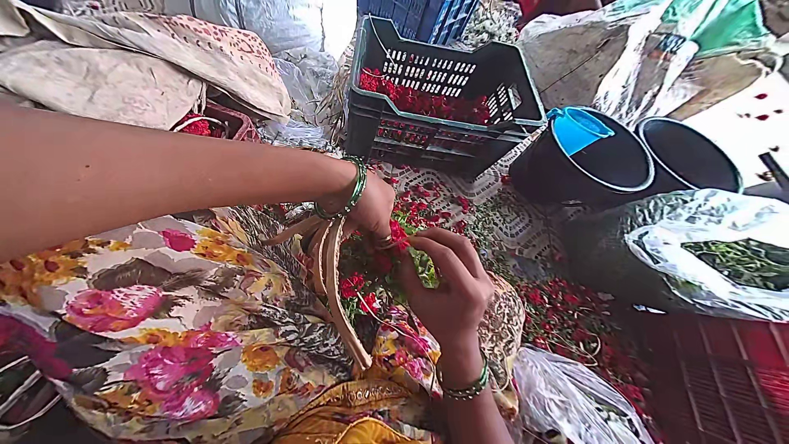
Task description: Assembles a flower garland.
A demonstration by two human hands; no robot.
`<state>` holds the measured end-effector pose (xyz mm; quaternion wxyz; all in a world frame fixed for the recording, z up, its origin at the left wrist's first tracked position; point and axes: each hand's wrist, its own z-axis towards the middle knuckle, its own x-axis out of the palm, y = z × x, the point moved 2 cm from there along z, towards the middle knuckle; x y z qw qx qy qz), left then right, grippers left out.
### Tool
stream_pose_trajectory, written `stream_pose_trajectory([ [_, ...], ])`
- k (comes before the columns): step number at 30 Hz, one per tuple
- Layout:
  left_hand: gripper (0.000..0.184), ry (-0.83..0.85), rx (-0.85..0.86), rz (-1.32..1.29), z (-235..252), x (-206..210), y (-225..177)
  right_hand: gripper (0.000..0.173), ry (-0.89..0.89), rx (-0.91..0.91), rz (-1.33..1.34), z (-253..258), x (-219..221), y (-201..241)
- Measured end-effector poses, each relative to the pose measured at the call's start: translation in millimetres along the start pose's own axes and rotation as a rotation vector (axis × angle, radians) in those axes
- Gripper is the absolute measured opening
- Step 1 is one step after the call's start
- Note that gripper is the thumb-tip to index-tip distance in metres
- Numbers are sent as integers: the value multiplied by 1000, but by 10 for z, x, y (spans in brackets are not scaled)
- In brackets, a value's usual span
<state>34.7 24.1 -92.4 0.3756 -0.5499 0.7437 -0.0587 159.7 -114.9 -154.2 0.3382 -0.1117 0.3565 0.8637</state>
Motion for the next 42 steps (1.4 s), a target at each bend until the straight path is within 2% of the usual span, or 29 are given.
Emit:
stream_pose_trajectory([
  [3, 27, -34, 29, 51, 3, -13, 2, 13, 50, -34, -183, 21, 54, -21],
  [8, 27, -35, 29, 27, 0, -15, -19, 14, 129, 24, -299, 27, 29, -82],
  [14, 13, -68, 149, 346, -64, -5, -172, 12, 218, 23, -409, 178, 93, 2],
  [19, 7, -70, 46, 431, -146, 7, -322, 14, 209, -26, -233, 246, 75, 22],
  [24, 16, -48, 60, 439, -130, 54, -317, 16, 234, -19, -1, 167, 31, -60],
  [29, 19, -42, 66, 359, -94, 55, -239, 10, 202, -57, 21, 65, 52, -160],
  [34, 19, -18, 71, 364, -62, 77, -219, 4, 94, -250, -72, -34, 156, -247],
  [39, 17, -19, 141, 272, -58, 59, -147, 4, 147, -403, -100, -95, 111, -303],
  [42, 19, -12, 184, 238, -42, 63, -85, 5, 193, -387, -105, -125, 90, -330],
])
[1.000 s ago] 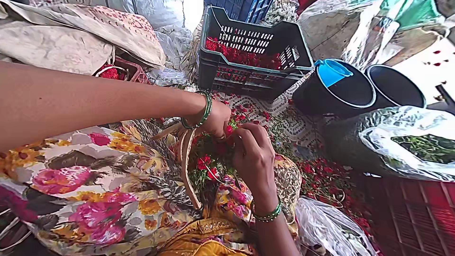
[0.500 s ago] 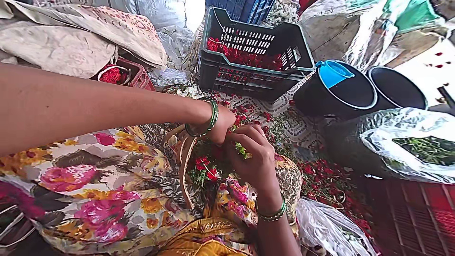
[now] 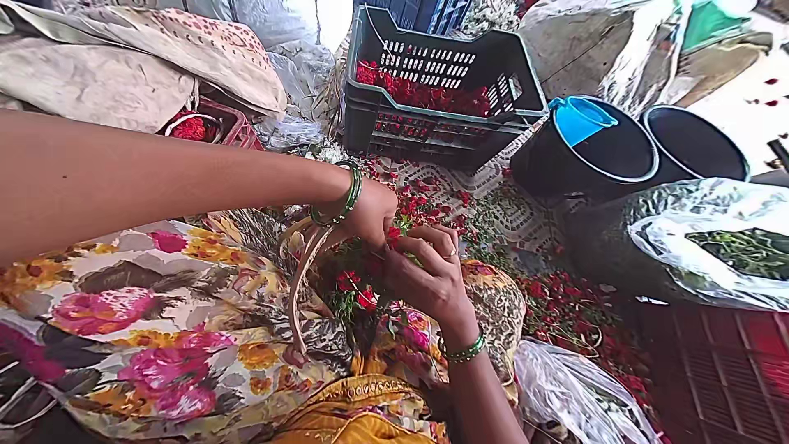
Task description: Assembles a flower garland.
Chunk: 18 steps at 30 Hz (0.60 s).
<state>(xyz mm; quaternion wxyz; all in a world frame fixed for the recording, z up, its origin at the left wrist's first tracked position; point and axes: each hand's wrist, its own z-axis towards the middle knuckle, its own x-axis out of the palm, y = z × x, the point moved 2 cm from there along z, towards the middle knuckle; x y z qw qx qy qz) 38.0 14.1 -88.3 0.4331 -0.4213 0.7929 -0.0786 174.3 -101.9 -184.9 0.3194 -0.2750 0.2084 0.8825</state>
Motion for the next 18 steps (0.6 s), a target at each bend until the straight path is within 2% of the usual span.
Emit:
stream_pose_trajectory([
  [4, 20, 25, -35, -79, -9, -6, -12, 14, -95, 243, 67, -6, 47, 82],
  [6, 17, 35, -61, -151, -40, -26, -34, 11, -141, 351, 73, 34, 45, 155],
  [10, 22, 0, -76, -206, -43, -39, -16, 10, -125, 436, -53, 122, 5, 288],
  [12, 27, -7, -109, -229, -30, -34, -18, 8, -153, 408, -87, 115, 14, 328],
  [15, 30, -3, -140, -358, -20, -34, -5, 3, -221, 249, -62, 16, 44, 318],
  [18, 22, 21, -162, -534, -52, -18, 8, 2, -115, 117, -76, -60, 45, 368],
])
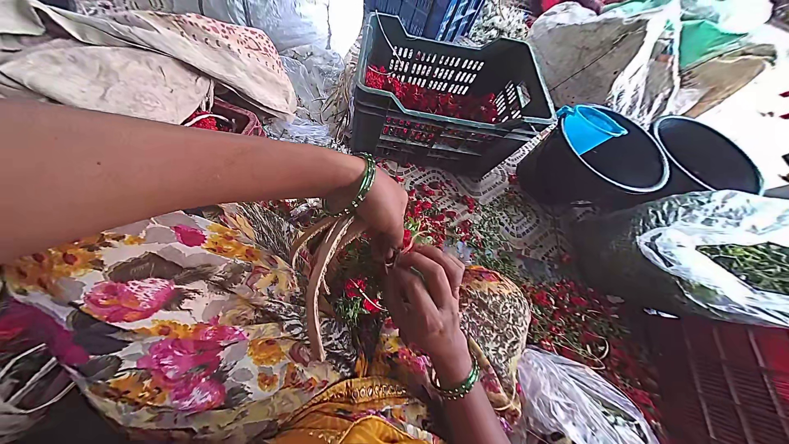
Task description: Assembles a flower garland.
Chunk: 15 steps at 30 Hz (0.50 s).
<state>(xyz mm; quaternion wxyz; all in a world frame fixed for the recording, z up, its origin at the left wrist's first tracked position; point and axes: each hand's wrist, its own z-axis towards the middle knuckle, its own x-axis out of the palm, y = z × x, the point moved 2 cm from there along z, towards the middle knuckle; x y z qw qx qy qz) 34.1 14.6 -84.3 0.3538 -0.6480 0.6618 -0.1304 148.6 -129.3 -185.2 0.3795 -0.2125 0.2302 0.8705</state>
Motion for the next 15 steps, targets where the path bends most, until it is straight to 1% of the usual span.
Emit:
stream_pose_trajectory([
  [3, 26, -31, -11, 18, 23, 38, 50, 5, 113, -9, -60, -25, -54, 117],
  [6, 29, -23, -17, 196, -15, 98, -3, 10, 186, 97, -63, 20, -146, 178],
  [7, 30, -17, -22, 261, -36, 116, -51, 12, 185, 140, 3, 41, -178, 170],
  [8, 30, -9, -29, 345, -65, 130, -108, 13, 173, 191, 130, 63, -212, 155],
  [11, 32, -5, -53, 659, -114, 120, -248, 27, 135, 391, 700, 135, -350, 145],
  [12, 33, -2, -54, 695, -113, 110, -246, 28, 125, 443, 793, 162, -395, 168],
  [13, 34, 1, -50, 700, -107, 97, -233, 27, 135, 459, 761, 183, -442, 188],
  [14, 34, 2, -46, 688, -102, 83, -218, 25, 169, 439, 606, 193, -488, 198],
  [15, 34, 2, -44, 666, -98, 72, -204, 22, 217, 391, 378, 202, -529, 203],
])
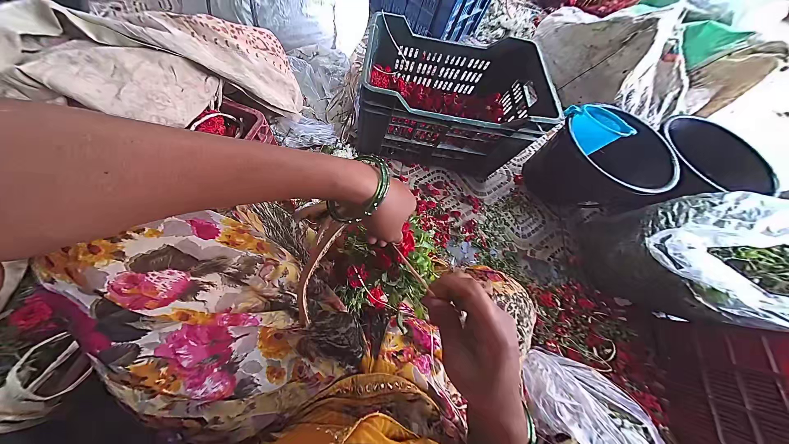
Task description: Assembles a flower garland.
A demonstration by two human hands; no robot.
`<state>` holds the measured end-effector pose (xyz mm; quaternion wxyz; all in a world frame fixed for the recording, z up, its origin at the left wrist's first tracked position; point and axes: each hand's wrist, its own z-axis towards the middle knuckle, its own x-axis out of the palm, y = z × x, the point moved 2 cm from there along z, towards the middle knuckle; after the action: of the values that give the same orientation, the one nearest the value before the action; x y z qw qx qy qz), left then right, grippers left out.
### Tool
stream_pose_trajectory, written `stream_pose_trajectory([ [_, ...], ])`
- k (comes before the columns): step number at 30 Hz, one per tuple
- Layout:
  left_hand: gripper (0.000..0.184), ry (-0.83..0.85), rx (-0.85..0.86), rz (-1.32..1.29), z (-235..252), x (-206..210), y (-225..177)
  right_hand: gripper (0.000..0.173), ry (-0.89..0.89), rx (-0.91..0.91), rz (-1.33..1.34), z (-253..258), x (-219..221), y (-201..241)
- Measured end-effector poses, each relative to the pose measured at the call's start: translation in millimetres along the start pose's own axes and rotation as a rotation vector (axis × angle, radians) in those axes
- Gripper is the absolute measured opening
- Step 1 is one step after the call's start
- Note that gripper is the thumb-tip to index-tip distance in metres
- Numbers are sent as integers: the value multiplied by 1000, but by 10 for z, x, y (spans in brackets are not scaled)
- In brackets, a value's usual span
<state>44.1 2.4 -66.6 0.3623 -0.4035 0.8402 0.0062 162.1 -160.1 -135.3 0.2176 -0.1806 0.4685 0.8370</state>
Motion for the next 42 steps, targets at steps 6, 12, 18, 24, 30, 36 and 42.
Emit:
stream_pose_trajectory([
  [6, 33, -10, 6, -79, 35, 10, 77, 26, -17, -37, -372, 13, -60, -67],
  [12, 36, 19, -134, 59, 17, 25, 134, 23, 15, -158, -518, -582, 228, -567],
  [18, 37, 61, -76, 70, 64, 63, 133, 24, 6, -180, -563, -829, 155, -734],
  [24, 39, 25, -68, 83, 53, 30, 130, 24, 1, -151, -501, -813, 158, -743],
  [30, 37, -89, -96, -259, 23, -52, 265, 24, -43, -75, -129, -327, 5, -202],
  [36, 39, -61, -115, -318, 51, 2, 197, 27, -7, -186, -39, 119, 292, 217],
  [42, 20, -51, -91, -113, 1, 17, 158, 19, 292, -329, -150, 240, 15, 65],
])
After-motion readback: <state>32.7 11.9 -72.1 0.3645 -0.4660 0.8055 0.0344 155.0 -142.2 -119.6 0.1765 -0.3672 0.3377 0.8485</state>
